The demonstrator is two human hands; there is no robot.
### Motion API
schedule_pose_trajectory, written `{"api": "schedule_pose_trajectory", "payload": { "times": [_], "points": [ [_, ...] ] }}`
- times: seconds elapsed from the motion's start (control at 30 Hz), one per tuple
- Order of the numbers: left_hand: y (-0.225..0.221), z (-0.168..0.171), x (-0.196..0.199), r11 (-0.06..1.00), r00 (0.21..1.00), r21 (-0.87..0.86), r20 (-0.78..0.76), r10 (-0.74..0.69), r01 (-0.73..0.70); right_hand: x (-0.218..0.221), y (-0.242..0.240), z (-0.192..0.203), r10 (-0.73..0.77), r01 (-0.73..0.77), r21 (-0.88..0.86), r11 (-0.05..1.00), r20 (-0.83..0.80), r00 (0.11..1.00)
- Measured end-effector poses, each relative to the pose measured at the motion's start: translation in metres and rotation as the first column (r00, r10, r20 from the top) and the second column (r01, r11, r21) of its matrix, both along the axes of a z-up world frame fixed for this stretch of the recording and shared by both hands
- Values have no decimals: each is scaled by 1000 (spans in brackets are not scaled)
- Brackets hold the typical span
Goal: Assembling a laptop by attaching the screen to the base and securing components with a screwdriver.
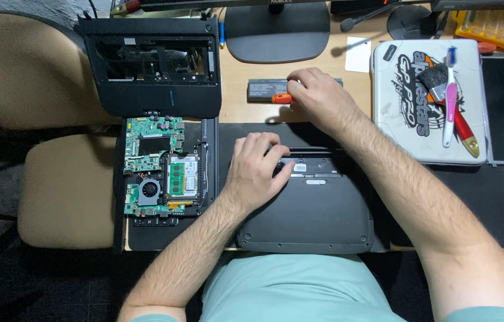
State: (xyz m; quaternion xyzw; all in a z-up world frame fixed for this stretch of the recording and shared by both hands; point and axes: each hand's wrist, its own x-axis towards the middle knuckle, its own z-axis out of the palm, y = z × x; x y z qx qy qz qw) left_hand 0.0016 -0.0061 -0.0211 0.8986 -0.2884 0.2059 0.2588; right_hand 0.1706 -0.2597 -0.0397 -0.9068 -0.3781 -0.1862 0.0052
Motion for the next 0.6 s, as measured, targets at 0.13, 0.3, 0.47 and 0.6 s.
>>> {"api": "schedule_pose_trajectory", "payload": {
  "times": [0.13,0.3,0.47,0.6],
  "points": [
    [0,8,-1,1000,1000,-24,-22,-16,15,21,8,-8,-33,33,-27,999,4,999],
    [-2,25,-2,998,999,-49,-26,-42,40,27,15,4,-32,32,37,999,3,999],
    [-2,25,-3,999,999,-37,-37,-35,33,29,21,17,-59,67,86,994,-90,994],
    [-2,25,-2,999,999,-12,-17,-36,35,26,23,17,-79,85,87,993,-64,995]
  ]
}}
